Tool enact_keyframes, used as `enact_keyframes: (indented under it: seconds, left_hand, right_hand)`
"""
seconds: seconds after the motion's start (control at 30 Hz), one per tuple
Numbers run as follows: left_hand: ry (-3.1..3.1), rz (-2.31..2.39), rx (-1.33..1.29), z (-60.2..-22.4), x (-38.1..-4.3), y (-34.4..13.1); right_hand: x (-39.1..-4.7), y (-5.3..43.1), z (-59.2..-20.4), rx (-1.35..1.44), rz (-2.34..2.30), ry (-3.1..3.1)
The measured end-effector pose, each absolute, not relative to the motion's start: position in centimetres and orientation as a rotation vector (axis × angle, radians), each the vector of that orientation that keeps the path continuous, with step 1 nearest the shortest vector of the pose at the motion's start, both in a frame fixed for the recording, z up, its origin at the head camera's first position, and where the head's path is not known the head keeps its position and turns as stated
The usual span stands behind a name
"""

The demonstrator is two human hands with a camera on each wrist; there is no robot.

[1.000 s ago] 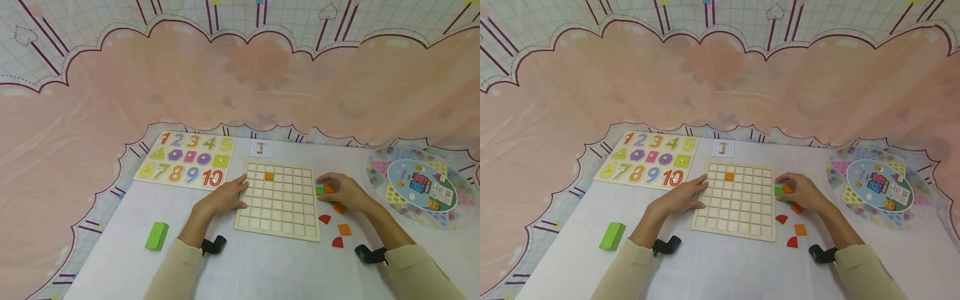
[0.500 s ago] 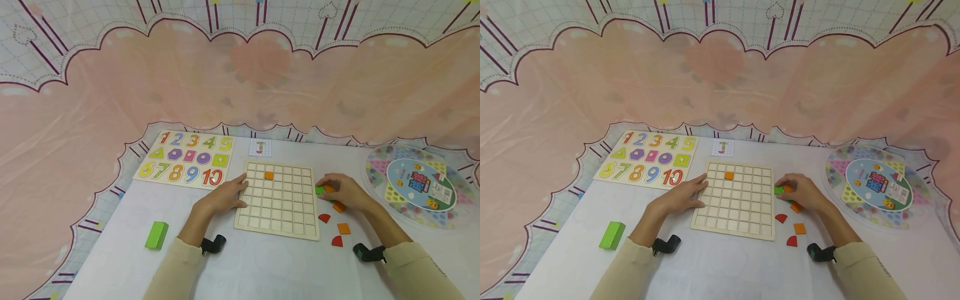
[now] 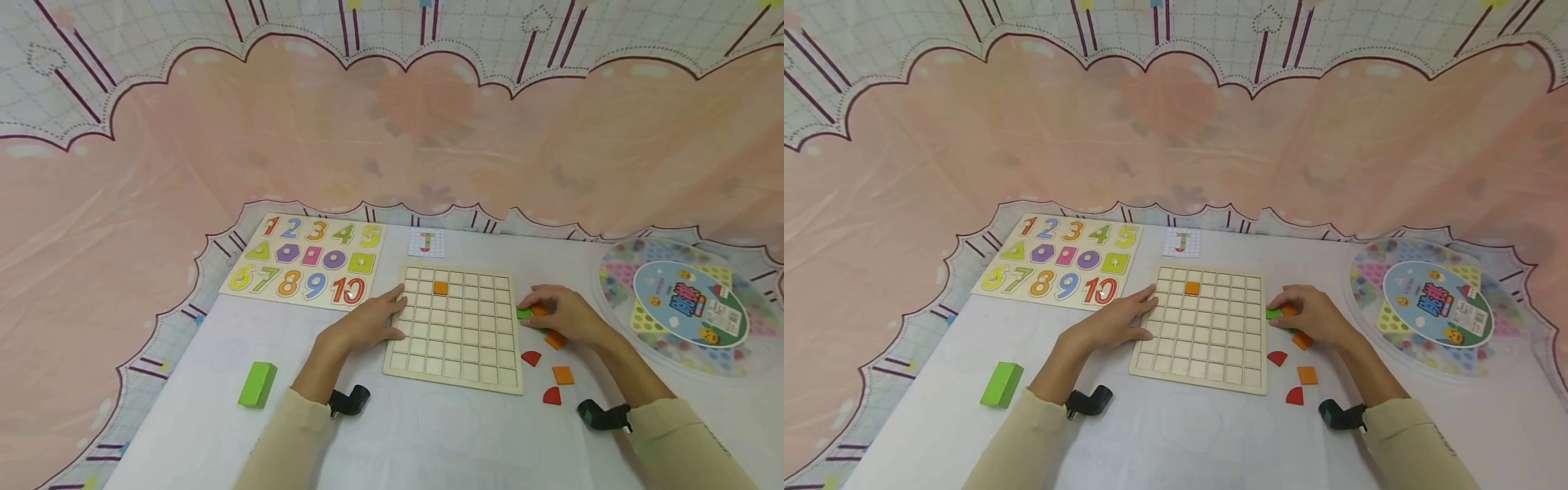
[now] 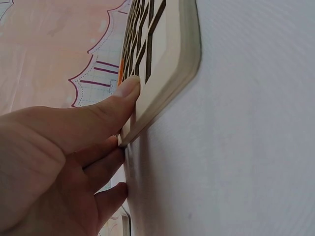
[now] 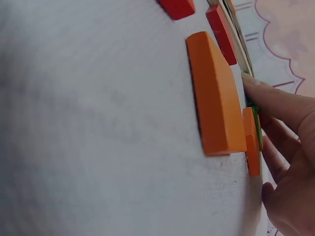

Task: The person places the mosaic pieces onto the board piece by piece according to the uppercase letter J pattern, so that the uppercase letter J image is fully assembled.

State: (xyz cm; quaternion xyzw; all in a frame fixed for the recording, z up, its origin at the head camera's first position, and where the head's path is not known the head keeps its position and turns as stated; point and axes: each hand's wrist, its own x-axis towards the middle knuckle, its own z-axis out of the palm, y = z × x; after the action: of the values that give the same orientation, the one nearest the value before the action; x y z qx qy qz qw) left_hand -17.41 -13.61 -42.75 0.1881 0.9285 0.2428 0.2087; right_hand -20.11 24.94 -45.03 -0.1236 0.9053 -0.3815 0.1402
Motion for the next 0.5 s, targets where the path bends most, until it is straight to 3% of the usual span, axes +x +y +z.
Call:
enact_keyframes:
  seconds: [0.5]
  left_hand:
    - [2.586, 0.675, 0.541, -42.7, -17.4, -13.7]
  right_hand:
    - [-20.2, 24.8, -43.2, -0.351, -1.037, 2.615]
